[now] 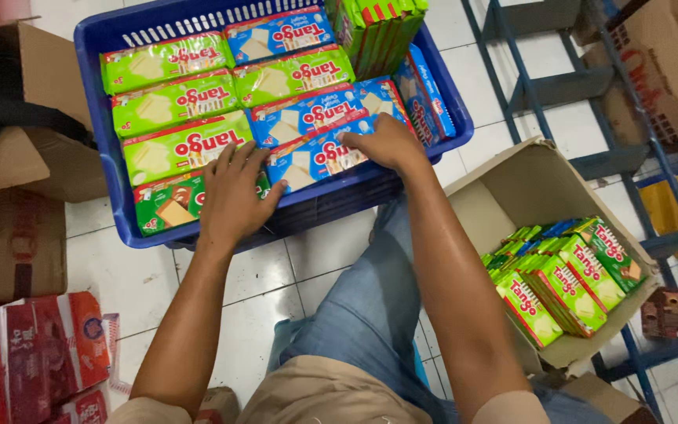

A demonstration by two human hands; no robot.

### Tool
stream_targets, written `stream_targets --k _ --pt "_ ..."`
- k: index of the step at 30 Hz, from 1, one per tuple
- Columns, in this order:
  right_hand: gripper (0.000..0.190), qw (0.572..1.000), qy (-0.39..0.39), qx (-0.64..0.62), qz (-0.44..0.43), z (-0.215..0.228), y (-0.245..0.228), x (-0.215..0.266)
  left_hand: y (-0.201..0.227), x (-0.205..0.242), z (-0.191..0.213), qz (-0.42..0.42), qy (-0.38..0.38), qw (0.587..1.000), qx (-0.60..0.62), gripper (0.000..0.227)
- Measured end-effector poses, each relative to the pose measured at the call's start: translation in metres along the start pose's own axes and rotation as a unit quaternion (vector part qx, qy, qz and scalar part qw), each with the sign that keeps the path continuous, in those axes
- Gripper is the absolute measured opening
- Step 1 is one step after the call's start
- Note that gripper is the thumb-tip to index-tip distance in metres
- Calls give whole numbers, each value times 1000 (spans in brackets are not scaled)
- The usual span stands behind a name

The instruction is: The person transfers small green and blue snack boxes from a blue plastic crate into a cardboard box. They pick up the snack boxes one by one and place them into the cardboard box, arranging them in rows.

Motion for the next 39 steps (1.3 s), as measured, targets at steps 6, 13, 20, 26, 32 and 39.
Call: stream_targets --k 6,13,20,26,32,39 --pt "61 982 102 -161 -12 20 5 22 11 3 10 -33 20 999 36 57" --pt "47 907 207 -367 22 63 53 73 23 10 23 -122 137 959 218 39" --pt "59 875 166 -452 40 86 126 158 146 1 -55 -128 -172 781 586 76" --pt "85 889 301 -344 31 70 215 189 268 14 -169 -103 -339 633 688 59" --pt "83 909 381 -147 -83 35 310 224 325 29 -305 185 -336 556 737 42" --pt "82 927 328 96 -157 -52 385 220 345 72 -417 332 -364 488 720 28"
Point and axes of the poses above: each hand's wrist, its own x-axis away from the middle knuckle, its own z-axis out of the back of the hand, y = z × x, the point moved 7 cm from there along -x, towards the middle knuckle, and after that the axes turned 14 degrees about x, right-handed, at the moved point
